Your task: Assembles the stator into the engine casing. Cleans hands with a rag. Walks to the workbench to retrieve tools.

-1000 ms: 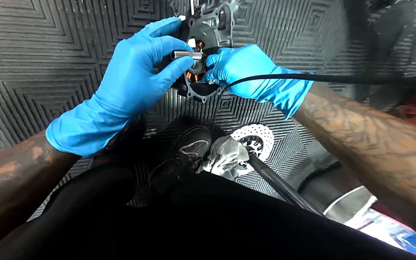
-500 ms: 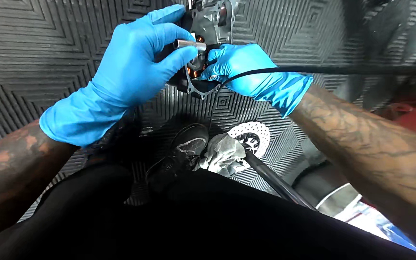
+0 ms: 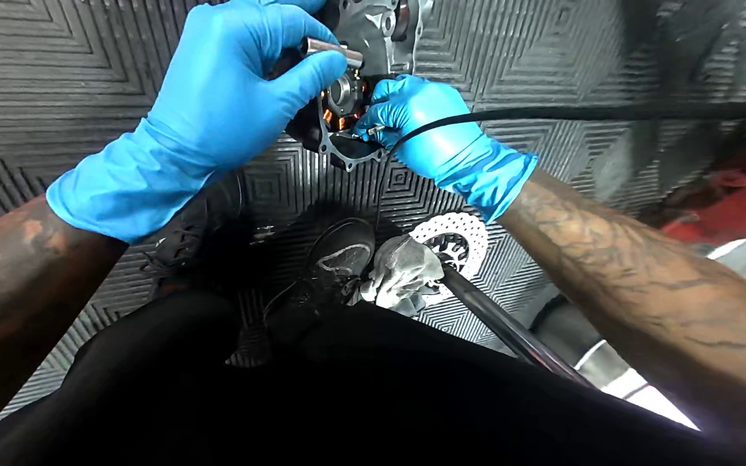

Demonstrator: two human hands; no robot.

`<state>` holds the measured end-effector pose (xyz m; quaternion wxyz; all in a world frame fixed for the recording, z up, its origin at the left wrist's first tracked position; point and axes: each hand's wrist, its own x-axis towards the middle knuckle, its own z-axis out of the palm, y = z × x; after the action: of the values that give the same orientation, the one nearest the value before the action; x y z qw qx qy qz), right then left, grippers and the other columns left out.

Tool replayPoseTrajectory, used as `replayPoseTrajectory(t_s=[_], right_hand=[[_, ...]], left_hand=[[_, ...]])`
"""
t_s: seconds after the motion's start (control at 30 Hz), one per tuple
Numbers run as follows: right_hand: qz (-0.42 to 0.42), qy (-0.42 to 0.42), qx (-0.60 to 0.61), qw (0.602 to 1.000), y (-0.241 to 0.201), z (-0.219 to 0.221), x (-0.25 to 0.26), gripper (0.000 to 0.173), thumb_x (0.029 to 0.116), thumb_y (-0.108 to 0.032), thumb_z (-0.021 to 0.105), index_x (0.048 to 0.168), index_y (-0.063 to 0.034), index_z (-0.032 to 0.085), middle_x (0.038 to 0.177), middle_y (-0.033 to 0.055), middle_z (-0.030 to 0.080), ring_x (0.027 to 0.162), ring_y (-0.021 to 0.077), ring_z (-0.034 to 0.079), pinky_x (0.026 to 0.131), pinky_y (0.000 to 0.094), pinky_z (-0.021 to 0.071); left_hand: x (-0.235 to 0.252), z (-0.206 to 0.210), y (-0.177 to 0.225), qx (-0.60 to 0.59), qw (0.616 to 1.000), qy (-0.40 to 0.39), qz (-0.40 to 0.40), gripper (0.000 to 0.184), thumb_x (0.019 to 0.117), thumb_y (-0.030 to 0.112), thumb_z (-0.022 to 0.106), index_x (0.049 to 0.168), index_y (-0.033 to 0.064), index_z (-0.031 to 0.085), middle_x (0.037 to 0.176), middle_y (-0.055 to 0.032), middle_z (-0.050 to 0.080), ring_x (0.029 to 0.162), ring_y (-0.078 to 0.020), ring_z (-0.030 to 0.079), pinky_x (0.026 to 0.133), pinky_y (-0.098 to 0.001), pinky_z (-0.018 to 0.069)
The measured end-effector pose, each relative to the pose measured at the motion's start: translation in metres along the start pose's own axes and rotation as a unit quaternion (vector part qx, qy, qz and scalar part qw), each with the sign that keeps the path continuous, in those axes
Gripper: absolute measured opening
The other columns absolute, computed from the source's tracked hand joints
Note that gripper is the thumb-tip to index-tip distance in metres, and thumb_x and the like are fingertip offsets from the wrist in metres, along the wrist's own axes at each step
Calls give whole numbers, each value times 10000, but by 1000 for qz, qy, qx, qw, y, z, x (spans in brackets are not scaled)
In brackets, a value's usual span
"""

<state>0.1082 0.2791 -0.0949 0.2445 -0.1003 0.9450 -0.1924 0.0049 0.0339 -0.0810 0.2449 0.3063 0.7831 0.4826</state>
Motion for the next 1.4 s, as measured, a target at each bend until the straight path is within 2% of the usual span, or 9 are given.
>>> replayPoseTrajectory(t_s=[0.2,0.37,0.43,0.63,0.73,0.87,1.0,1.17,1.4], right_hand=[[50,7,28,998,-6,0,3,119,915,-115,662,966,-65,757,1074,143,714,1039,321,685,869,527,540],[77,0,26,997,-9,0,6,117,903,-138,673,955,-60,742,1066,142,705,1011,319,686,834,537,542],[81,-6,30,996,-11,-1,6,116,902,-122,666,962,-48,734,1067,147,698,1015,322,677,842,531,536],[39,22,18,999,-6,4,-2,123,916,-100,657,994,-58,743,1096,161,698,1043,341,676,863,518,541],[-9,66,-1,998,2,13,-8,120,928,-79,645,988,-81,749,1041,158,691,1011,346,675,833,502,546],[4,88,4,996,1,19,-8,138,940,-86,623,986,-83,753,1042,156,698,1029,332,672,887,471,530],[40,98,14,994,-5,19,-7,127,942,-146,660,981,-75,756,1048,149,702,1030,325,677,876,479,543],[54,56,38,996,-8,11,-1,99,900,-104,667,928,-75,758,1051,139,708,1026,322,677,849,520,537],[32,45,-9,998,-9,10,-3,117,893,-105,656,927,-121,766,1024,106,714,1029,327,669,791,527,535]], left_hand=[[4,-2,1,0,1000,-7,-2,318,1034,409,592,1159,174,766,1394,-6,645,1033,47,656,904,-153,519],[7,-2,2,-19,999,-10,-24,282,1027,393,612,1116,177,770,1275,39,699,910,71,658,814,-138,535],[8,-2,2,-23,999,-9,-23,278,1025,386,616,1110,172,772,1277,33,698,916,67,661,821,-140,540],[9,-2,1,-22,1000,-12,-16,283,1025,390,613,1112,175,775,1310,27,686,958,60,663,845,-145,539],[9,-1,1,-28,999,-11,-13,287,1024,383,616,1117,160,770,1294,19,692,948,59,666,838,-141,544],[8,-1,0,-21,1000,-7,-9,291,1028,382,613,1125,155,766,1183,36,726,885,71,658,797,-135,539],[9,-1,1,-10,1000,-10,-10,291,1033,392,596,1125,178,771,1332,20,681,963,60,666,851,-149,534],[8,-1,-1,-25,1000,-8,-8,293,1028,388,612,1115,157,770,1294,19,692,952,59,663,838,-138,540],[4,0,-3,-5,1000,0,-3,296,1028,403,603,1121,178,772,1377,-8,658,1119,20,650,973,-183,511]])
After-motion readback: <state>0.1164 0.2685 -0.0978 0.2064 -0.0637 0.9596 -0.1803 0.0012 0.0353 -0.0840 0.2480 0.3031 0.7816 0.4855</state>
